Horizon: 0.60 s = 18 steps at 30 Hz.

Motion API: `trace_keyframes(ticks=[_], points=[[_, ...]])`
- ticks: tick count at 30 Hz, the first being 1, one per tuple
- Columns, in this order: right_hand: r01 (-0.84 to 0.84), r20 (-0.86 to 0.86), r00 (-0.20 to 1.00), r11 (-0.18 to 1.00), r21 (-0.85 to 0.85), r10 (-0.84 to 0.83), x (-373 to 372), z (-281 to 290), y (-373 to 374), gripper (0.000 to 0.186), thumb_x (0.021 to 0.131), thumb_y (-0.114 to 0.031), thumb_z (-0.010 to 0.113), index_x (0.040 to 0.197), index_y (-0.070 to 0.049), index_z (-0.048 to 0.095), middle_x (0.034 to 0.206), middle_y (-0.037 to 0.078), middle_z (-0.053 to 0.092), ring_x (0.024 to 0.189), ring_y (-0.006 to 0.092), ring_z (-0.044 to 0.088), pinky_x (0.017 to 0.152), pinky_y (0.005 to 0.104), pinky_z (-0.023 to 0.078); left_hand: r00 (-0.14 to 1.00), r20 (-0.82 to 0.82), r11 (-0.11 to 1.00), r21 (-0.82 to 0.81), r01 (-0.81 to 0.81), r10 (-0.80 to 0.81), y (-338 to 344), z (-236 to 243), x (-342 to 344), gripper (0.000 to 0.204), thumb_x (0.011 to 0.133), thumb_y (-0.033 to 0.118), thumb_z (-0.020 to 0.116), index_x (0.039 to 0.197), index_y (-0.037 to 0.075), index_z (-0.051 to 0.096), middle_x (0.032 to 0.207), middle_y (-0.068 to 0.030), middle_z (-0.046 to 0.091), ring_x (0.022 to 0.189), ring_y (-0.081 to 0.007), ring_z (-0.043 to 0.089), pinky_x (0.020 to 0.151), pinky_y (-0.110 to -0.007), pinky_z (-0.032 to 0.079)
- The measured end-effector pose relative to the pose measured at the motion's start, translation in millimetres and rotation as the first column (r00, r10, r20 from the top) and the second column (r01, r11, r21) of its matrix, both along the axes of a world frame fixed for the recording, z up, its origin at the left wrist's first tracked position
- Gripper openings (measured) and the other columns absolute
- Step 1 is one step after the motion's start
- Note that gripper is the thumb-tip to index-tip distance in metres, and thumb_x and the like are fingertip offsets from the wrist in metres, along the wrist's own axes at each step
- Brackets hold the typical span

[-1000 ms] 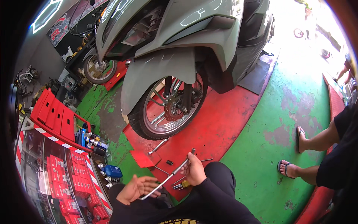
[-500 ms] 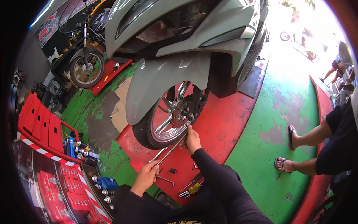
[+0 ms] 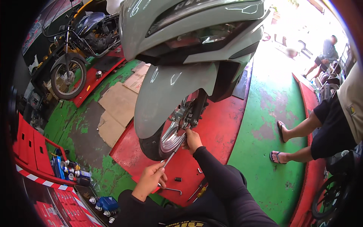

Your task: Adjusting or repairing the front wheel and brake components of a motorcycle.

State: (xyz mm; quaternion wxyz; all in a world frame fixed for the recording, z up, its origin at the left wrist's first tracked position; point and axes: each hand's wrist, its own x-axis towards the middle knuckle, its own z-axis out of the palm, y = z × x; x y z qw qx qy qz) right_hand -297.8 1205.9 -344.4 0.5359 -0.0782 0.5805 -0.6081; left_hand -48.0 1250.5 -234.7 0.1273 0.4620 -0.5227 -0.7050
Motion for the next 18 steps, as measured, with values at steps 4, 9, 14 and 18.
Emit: trace_keyframes(ticks=[4,9,14,18], points=[[-0.005,-0.061,0.998,1.0,-0.004,0.005,7,2,0,0.038,0.103,-0.041,0.044,0.087,-0.009,0.055,0.063,0.005,0.055,0.045,0.0163,0.051,0.038,0.0296,0.042,0.997,0.02,0.997,-0.03,0.074,-0.073,-1,-24,6,0.033,0.101,0.01,0.047,0.129,-0.002,0.059,0.082,-0.0095,0.065,0.058,-0.016,0.061,0.055,-0.027,0.048],[0.085,-0.147,0.985,0.996,-0.023,-0.088,23,-4,-6,0.038,0.104,-0.04,0.042,0.086,-0.009,0.054,0.062,0.005,0.055,0.044,0.0168,0.051,0.04,0.0299,0.042,0.986,0.124,0.962,-0.235,0.141,-0.114,-8,-69,6,0.031,0.099,0.014,0.047,0.122,0.0,0.062,0.087,-0.0119,0.069,0.06,-0.0256,0.063,0.057,-0.036,0.049],[0.11,-0.191,0.973,0.989,-0.099,-0.128,24,-22,-11,0.038,0.105,-0.039,0.039,0.086,-0.009,0.054,0.062,0.005,0.054,0.044,0.0176,0.05,0.042,0.0305,0.042,0.982,0.177,0.851,-0.504,0.145,-0.063,-11,-73,-6,0.033,0.1,0.025,0.046,0.108,0.0,0.066,0.091,-0.0152,0.071,0.064,-0.037,0.064,0.061,-0.045,0.049],[0.162,-0.251,0.948,0.975,-0.154,-0.197,28,-25,-14,0.038,0.106,-0.038,0.038,0.085,-0.009,0.053,0.061,0.005,0.054,0.044,0.0179,0.05,0.042,0.0313,0.041,0.933,0.352,0.789,-0.55,0.273,-0.077,-12,-73,-15,0.041,0.102,0.034,0.044,0.097,0.001,0.067,0.091,-0.0174,0.072,0.068,-0.0433,0.063,0.064,-0.049,0.049]])
